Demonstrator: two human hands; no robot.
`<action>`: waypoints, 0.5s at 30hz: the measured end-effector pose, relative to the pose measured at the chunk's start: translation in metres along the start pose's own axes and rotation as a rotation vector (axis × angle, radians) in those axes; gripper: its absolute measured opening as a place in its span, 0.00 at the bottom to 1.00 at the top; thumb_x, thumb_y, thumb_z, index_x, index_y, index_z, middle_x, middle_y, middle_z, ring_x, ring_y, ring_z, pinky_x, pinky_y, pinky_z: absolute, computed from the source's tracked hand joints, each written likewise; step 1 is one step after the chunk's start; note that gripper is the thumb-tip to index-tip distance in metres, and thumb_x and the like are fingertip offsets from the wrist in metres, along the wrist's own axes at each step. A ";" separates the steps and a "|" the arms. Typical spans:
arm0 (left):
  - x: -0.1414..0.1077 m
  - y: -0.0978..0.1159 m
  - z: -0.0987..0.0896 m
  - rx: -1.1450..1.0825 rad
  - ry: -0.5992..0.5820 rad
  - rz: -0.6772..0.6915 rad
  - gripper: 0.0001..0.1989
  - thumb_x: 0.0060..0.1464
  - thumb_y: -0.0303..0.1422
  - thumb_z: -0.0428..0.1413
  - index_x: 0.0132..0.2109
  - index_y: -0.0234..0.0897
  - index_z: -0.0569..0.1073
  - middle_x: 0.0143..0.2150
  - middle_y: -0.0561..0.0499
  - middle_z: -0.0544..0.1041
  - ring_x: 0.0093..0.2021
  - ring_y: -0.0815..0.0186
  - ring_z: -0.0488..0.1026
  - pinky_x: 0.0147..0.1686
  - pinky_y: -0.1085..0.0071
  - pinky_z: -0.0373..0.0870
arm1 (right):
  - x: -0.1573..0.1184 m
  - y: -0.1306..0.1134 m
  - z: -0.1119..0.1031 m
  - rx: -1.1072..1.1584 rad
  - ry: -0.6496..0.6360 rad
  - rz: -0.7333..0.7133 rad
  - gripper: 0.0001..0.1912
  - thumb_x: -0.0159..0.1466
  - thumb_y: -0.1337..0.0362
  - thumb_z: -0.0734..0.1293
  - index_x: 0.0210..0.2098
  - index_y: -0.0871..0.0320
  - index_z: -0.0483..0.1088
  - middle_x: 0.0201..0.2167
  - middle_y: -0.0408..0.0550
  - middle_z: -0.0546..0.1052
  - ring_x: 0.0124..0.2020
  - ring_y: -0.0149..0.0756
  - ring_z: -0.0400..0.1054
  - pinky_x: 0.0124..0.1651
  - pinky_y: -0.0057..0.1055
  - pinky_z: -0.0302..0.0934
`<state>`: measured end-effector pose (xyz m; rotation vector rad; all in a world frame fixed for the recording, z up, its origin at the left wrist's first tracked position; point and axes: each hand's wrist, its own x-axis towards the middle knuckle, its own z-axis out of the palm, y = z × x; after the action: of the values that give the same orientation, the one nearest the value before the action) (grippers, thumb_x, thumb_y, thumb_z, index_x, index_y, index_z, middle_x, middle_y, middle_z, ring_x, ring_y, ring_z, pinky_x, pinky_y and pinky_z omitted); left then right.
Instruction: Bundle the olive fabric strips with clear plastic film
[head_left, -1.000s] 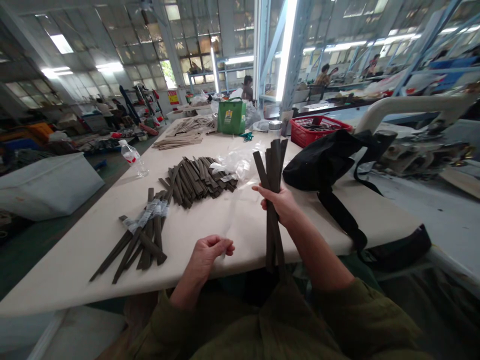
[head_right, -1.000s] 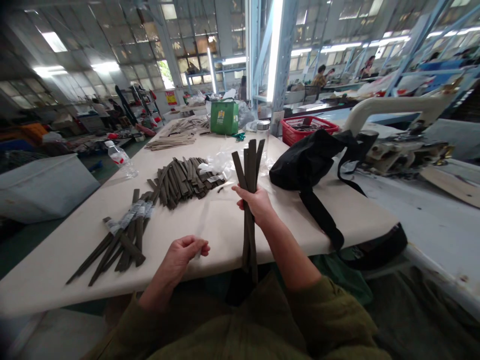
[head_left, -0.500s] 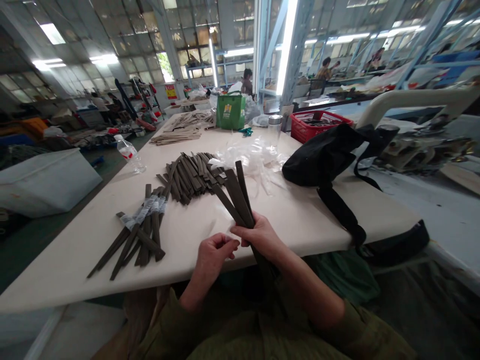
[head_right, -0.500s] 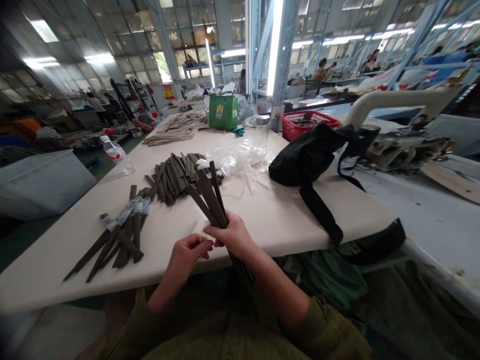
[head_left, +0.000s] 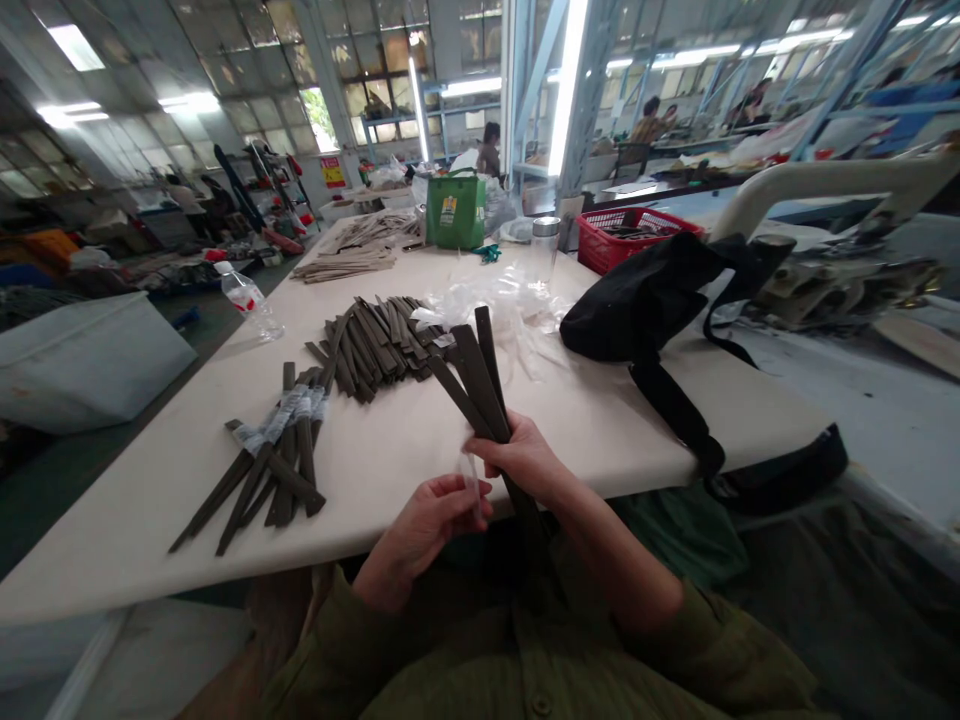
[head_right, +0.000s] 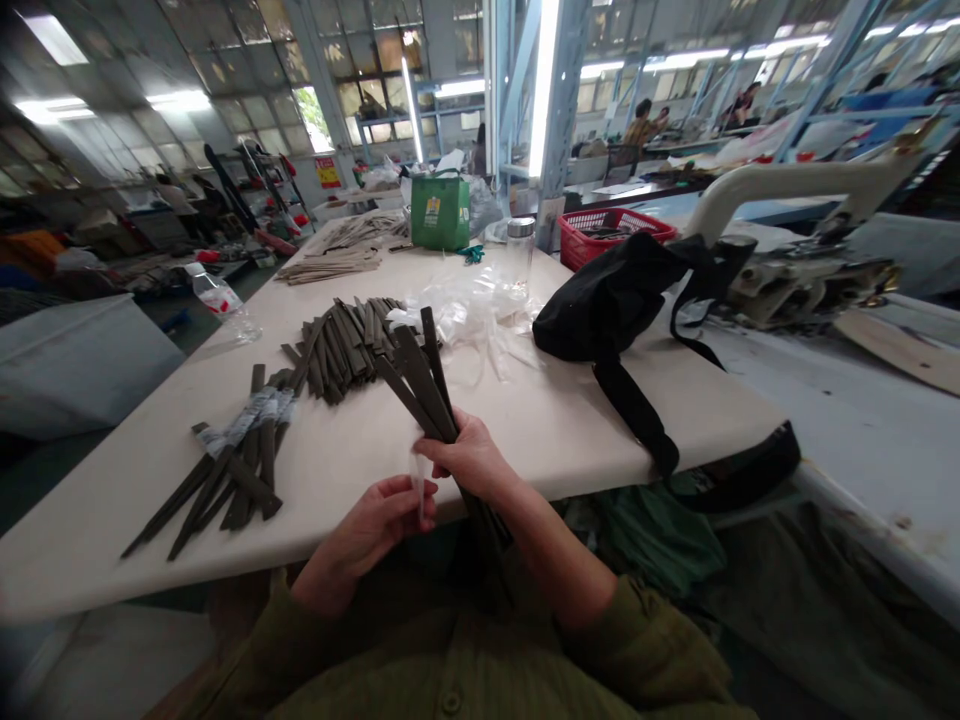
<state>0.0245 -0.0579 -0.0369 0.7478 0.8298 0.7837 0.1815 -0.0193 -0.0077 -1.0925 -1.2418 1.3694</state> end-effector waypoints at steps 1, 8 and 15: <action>0.000 0.000 -0.001 0.024 -0.009 0.001 0.13 0.45 0.36 0.65 0.36 0.30 0.79 0.28 0.48 0.77 0.26 0.71 0.71 0.32 0.74 0.68 | 0.000 0.000 0.000 -0.021 -0.004 -0.006 0.10 0.50 0.66 0.71 0.28 0.58 0.65 0.17 0.33 0.67 0.15 0.23 0.60 0.17 0.21 0.55; 0.003 -0.004 -0.001 0.250 -0.049 0.083 0.11 0.45 0.35 0.63 0.32 0.29 0.79 0.27 0.46 0.78 0.28 0.67 0.72 0.35 0.70 0.68 | -0.004 -0.002 0.004 -0.210 -0.040 -0.070 0.05 0.52 0.70 0.66 0.27 0.57 0.64 0.19 0.34 0.63 0.17 0.25 0.61 0.18 0.20 0.59; -0.002 -0.003 0.002 0.175 -0.032 0.087 0.12 0.52 0.35 0.57 0.31 0.29 0.80 0.30 0.44 0.79 0.30 0.67 0.73 0.34 0.72 0.67 | -0.008 -0.009 -0.003 -0.249 -0.029 -0.094 0.06 0.56 0.65 0.67 0.31 0.57 0.65 0.21 0.36 0.68 0.17 0.26 0.64 0.19 0.22 0.59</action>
<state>0.0262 -0.0614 -0.0384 0.9549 0.8486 0.7809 0.1862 -0.0261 0.0012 -1.1714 -1.4958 1.1856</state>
